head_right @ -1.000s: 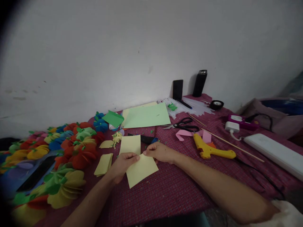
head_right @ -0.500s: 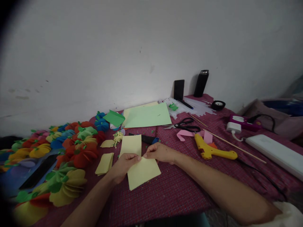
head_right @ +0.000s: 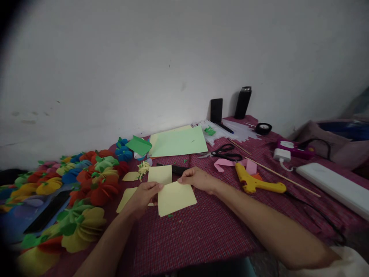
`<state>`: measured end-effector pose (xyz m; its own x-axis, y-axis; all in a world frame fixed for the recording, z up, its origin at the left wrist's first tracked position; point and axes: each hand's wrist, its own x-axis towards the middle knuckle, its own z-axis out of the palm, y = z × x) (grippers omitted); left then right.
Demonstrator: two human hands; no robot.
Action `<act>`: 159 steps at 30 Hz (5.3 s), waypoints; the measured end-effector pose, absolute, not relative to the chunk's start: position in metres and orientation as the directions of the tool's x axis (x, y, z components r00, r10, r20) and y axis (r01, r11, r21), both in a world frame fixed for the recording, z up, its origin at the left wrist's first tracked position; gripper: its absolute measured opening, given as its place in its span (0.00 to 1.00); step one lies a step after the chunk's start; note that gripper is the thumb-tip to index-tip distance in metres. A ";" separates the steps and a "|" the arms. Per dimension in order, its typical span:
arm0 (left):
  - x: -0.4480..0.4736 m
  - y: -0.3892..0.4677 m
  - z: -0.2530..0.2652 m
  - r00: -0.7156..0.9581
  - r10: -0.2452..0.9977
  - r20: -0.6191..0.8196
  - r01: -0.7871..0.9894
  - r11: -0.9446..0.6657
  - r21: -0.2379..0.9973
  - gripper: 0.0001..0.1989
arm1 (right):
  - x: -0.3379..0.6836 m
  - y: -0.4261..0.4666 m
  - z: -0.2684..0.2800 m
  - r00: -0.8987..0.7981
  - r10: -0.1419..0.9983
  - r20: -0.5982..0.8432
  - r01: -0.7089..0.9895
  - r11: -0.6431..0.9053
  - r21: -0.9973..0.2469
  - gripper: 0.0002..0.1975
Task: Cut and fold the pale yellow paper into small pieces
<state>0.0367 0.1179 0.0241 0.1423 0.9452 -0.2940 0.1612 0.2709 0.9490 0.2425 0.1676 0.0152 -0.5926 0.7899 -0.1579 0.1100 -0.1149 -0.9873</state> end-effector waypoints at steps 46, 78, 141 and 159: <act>0.046 0.106 0.023 0.320 0.879 -0.353 0.154 0.320 0.935 0.17 | 0.234 0.156 0.004 -0.740 0.671 -0.046 0.234 0.193 -0.953 0.12; 0.026 0.118 0.029 0.074 0.971 -0.228 0.168 0.214 0.962 0.21 | 0.268 0.193 0.023 -0.478 0.878 -0.034 0.070 -0.001 -0.998 0.13; 0.043 0.112 0.016 0.113 0.948 -0.297 -0.160 0.313 0.936 0.21 | 0.246 0.160 0.014 -0.796 0.540 -0.275 0.242 -0.132 -0.961 0.17; 0.042 0.104 0.022 0.394 0.821 -0.413 0.320 0.299 0.899 0.14 | 0.242 0.149 0.008 -0.875 0.311 -0.370 0.369 -0.066 -0.927 0.14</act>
